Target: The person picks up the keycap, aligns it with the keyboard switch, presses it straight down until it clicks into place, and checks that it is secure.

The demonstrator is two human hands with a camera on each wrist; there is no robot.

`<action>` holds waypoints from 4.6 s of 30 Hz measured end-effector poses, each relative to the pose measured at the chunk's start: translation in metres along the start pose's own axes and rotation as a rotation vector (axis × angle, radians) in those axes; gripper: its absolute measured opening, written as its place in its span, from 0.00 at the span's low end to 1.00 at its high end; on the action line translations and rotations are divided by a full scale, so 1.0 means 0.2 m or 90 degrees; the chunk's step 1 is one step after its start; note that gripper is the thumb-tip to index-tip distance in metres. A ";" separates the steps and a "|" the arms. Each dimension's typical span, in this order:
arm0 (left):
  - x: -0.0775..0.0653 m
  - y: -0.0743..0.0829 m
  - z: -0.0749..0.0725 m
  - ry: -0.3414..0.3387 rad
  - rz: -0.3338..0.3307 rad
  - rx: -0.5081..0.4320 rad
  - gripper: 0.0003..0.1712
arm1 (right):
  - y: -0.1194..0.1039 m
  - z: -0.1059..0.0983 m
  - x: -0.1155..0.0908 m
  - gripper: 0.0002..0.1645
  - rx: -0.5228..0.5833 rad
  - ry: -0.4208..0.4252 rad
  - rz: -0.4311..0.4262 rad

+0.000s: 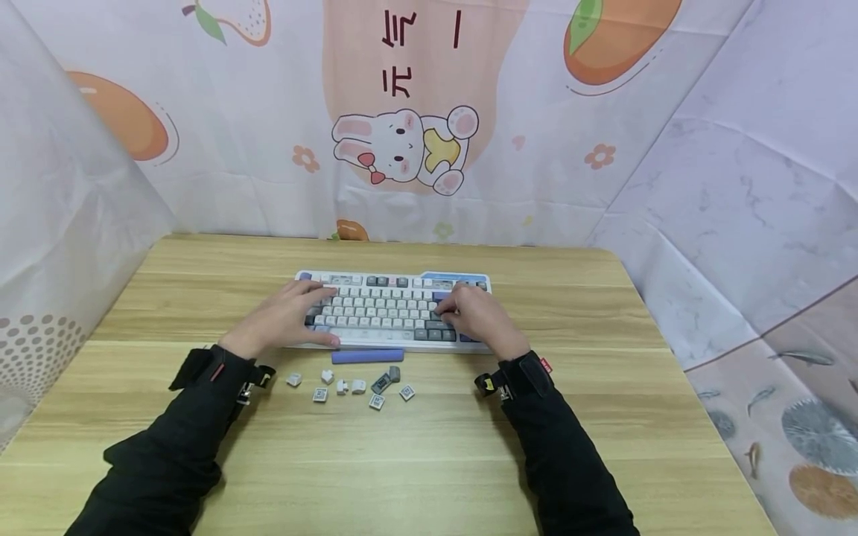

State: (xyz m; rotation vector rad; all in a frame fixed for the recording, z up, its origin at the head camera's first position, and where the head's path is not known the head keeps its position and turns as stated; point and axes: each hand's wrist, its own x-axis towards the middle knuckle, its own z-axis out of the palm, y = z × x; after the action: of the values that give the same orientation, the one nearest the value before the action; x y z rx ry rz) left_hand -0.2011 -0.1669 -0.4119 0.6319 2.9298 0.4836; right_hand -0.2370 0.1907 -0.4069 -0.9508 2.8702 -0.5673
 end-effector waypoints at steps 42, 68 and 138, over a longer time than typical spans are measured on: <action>-0.01 0.00 0.00 0.007 0.006 0.004 0.59 | -0.01 -0.02 0.00 0.10 -0.027 -0.029 -0.049; -0.05 0.11 -0.08 -0.006 0.044 0.042 0.43 | -0.13 -0.09 -0.03 0.27 -0.049 -0.009 -0.126; -0.07 0.36 0.05 -0.115 0.093 -0.007 0.05 | -0.33 0.09 -0.01 0.15 -0.028 -0.194 -0.219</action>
State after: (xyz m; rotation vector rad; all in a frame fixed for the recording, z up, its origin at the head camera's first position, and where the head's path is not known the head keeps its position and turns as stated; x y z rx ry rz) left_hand -0.1581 -0.1079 -0.3970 0.8459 2.7230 0.4315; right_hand -0.1951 0.1373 -0.4001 -1.4154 2.4751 -0.3427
